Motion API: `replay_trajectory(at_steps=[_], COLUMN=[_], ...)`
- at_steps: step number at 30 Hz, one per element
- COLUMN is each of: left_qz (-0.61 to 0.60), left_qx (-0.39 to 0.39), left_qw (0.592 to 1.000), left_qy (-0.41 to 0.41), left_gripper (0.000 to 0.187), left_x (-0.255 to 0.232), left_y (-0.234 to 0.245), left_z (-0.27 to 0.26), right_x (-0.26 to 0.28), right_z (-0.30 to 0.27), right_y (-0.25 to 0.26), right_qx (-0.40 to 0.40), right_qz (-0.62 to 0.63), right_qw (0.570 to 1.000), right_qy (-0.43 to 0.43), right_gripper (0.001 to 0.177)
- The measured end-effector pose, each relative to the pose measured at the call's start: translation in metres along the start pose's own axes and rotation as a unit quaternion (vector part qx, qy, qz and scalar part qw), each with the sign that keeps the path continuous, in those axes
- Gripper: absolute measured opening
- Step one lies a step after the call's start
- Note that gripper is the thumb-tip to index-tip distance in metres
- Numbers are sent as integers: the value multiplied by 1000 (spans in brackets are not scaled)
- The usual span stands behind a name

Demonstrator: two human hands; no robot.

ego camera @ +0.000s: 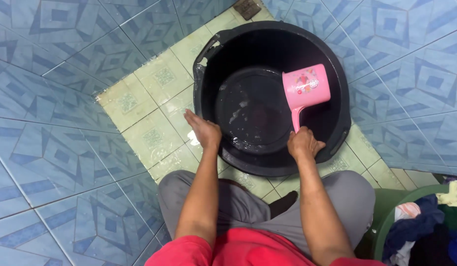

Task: The person pours water from a pink pitcher into a black basin, then uses the pitcher to scoop water and pour it over their hands. Finally, they lift the basin to pour the remaining water onto the floor.

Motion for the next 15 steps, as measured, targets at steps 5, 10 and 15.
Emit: replay_trajectory(at_steps=[5, 10, 15], left_qz=[-75, -113, -234], left_qx=[-16, 43, 53], left_qw=[980, 955, 928], left_qy=[183, 271, 284], left_gripper=[86, 60, 37], left_x=[23, 59, 52], left_y=[18, -2, -7], left_z=[-18, -87, -89], right_x=[-14, -11, -8], right_z=[-5, -3, -12], right_y=[-5, -20, -22], right_qx=[54, 121, 86], right_qz=[-30, -18, 12], right_qw=[997, 991, 996], right_qy=[-37, -45, -15], right_gripper=[35, 38, 37])
Point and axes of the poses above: each hand's wrist, its own z-axis towards the middle knuckle, its own y-axis out of the back of the hand, x = y × z, the point moved 9 cm from there along z, towards the middle knuckle, and after that the axes turned 11 degrees about -z, right-handed, at the moved point
